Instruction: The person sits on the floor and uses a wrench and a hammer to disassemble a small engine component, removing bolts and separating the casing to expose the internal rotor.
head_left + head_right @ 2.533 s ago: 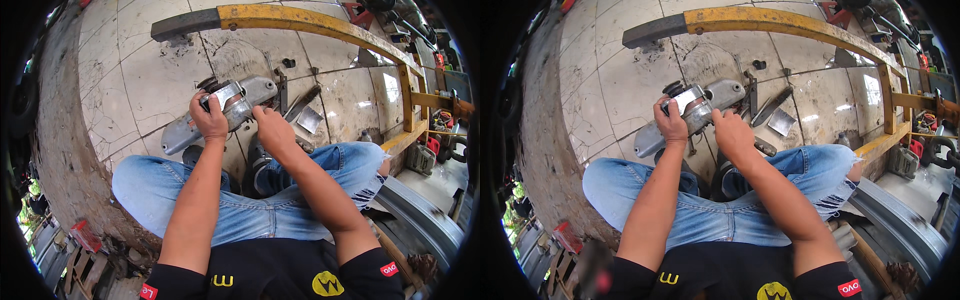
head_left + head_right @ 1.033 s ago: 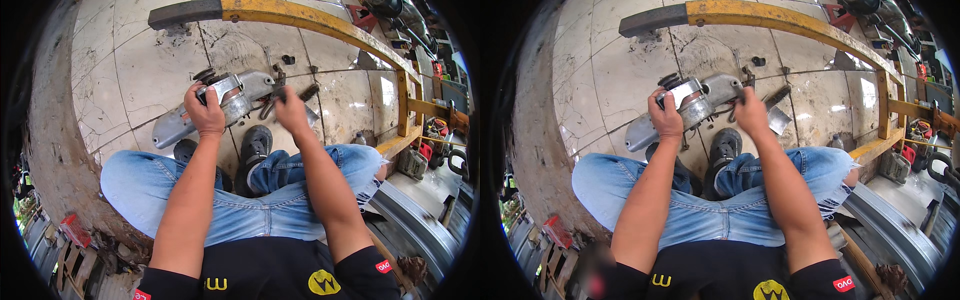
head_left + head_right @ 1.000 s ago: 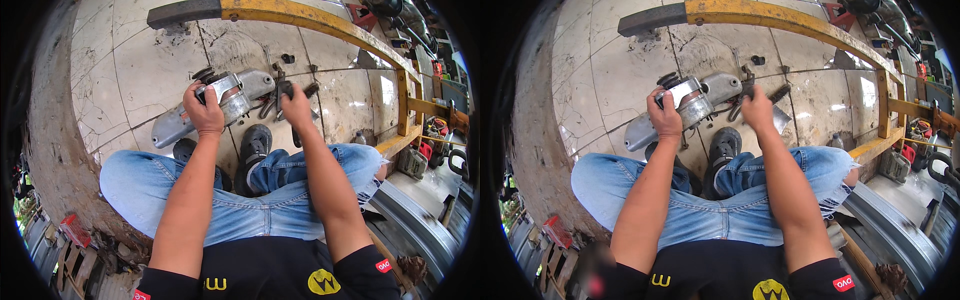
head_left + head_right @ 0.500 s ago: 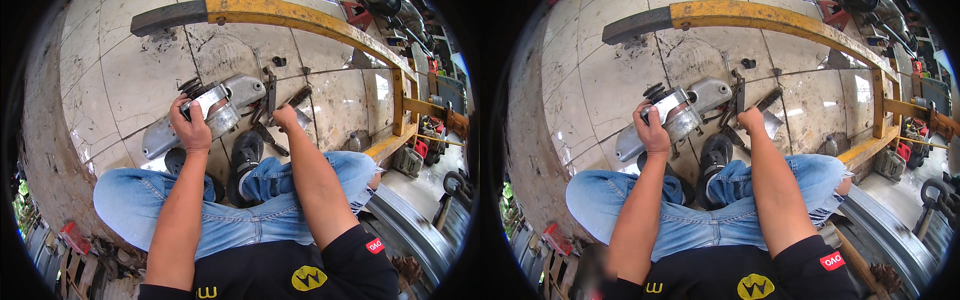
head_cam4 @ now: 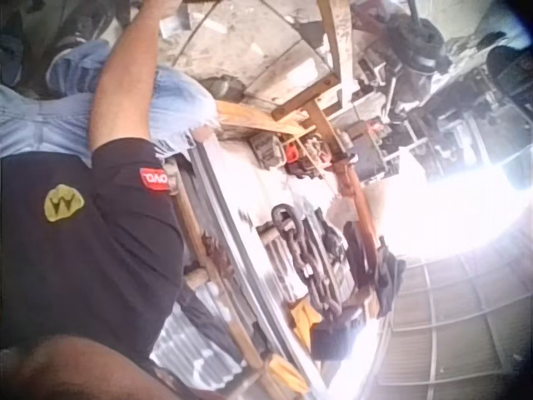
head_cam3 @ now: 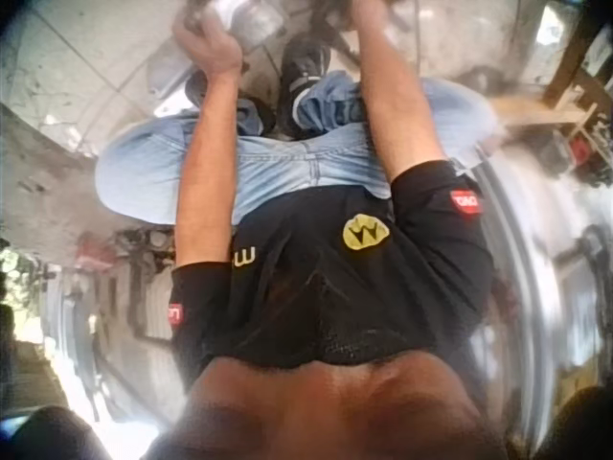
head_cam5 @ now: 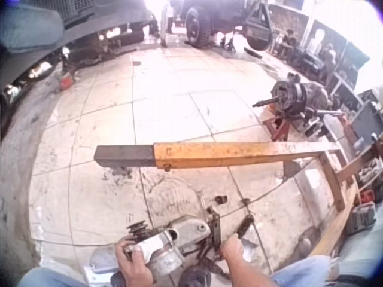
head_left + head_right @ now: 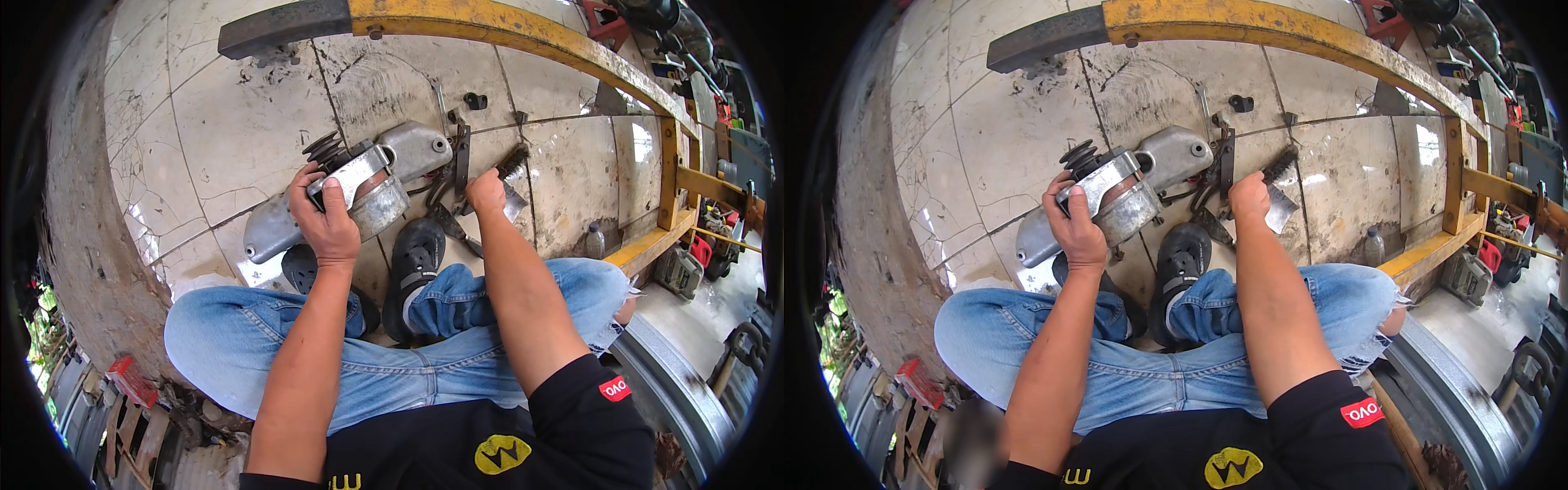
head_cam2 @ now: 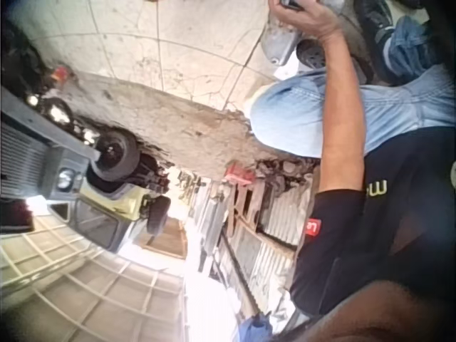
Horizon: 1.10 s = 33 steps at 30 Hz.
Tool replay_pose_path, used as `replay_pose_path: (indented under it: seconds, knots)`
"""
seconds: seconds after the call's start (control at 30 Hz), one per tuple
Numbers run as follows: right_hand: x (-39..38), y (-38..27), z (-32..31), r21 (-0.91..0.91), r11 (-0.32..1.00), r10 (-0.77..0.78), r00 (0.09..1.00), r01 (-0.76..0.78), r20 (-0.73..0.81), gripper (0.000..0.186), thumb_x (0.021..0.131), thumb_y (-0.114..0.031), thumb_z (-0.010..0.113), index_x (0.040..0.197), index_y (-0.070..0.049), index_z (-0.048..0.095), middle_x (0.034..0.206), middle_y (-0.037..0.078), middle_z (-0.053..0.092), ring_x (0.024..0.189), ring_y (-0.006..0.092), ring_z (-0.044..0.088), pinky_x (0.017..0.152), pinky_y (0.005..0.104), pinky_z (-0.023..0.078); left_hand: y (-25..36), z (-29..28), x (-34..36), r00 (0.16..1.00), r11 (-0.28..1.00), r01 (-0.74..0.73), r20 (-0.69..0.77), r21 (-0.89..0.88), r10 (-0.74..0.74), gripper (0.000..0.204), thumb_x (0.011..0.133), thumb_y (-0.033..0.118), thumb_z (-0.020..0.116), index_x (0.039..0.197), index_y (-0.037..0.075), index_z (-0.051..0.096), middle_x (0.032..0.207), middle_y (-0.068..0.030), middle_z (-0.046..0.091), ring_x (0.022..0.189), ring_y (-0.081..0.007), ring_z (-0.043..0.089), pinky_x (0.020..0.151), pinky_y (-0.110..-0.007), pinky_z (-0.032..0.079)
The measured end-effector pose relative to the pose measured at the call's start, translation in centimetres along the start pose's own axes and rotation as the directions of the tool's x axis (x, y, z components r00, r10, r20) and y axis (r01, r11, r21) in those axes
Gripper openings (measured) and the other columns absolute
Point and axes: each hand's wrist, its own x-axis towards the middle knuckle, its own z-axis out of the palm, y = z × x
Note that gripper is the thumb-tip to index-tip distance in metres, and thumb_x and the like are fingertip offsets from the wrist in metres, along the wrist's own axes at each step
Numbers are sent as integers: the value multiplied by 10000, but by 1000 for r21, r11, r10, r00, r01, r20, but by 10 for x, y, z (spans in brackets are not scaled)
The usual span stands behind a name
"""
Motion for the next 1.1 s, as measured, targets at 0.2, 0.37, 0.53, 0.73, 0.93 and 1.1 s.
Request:
replay_pose_path:
  seconds: [0.2, 0.37, 0.53, 0.73, 0.93, 1.1]
  knots:
    - [7, 5, -2, -19, 1000, 0, 985, 3, 172, 383, 860, -293, 621, 1062, 24, 694, 1151, 259, 656, 1102, 401, 627, 937, 430, 508, 0, 0, 0, 1000, 1000, 5, -6, -17, -5, 280, 928, 204, 567, 1084, -22, 512, 1239, -179, 542, 1127, -281, 500, 1027, -394, 358]
    - [10, 0, -12, 102, 994, 25, 996, -34, 86, 422, 801, -301, 634, 1057, 29, 701, 1145, 272, 654, 1090, 394, 637, 936, 442, 506, -8, -4, -2, 999, 998, 3, 44, 60, -5, 272, 972, 196, 518, 1140, -15, 486, 1249, -143, 522, 1124, -211, 484, 1020, -333, 368]
    - [-5, -9, -59, 433, 901, -38, 999, 29, 12, 409, 810, -320, 620, 999, 37, 689, 943, 222, 693, 822, 315, 664, 709, 398, 523, -10, 2, 1, 1000, 999, 2, -11, -37, -2, 274, 931, 202, 565, 1081, -22, 519, 1213, -161, 544, 1110, -256, 507, 1003, -373, 382]
    - [-92, -28, -116, 919, 192, -496, 774, -344, 394, 172, 899, -212, 622, 880, -42, 602, 783, 86, 648, 541, 108, 530, 449, 283, 431, -5, 3, 5, 999, 999, -20, -47, 30, 22, 295, 901, 230, 607, 1039, -25, 552, 1176, -193, 572, 1073, -316, 524, 982, -411, 392]
    - [-131, -31, -83, 924, 177, -670, 646, -338, 365, 138, 942, -190, 634, 1003, -72, 598, 807, 42, 643, 613, 104, 568, 554, 271, 466, -7, 9, 10, 996, 997, -9, -85, 73, 15, 334, 882, 258, 630, 1063, -19, 583, 1131, -192, 596, 1058, -335, 534, 962, -417, 402]
    - [-128, -32, -66, 913, 118, -640, 673, -391, 371, 233, 969, -195, 587, 1131, -27, 604, 849, 68, 668, 653, 127, 610, 609, 297, 531, -9, 10, 11, 992, 989, -62, -98, 137, 76, 336, 899, 257, 618, 1064, -35, 592, 1075, -178, 619, 996, -289, 571, 925, -375, 432]
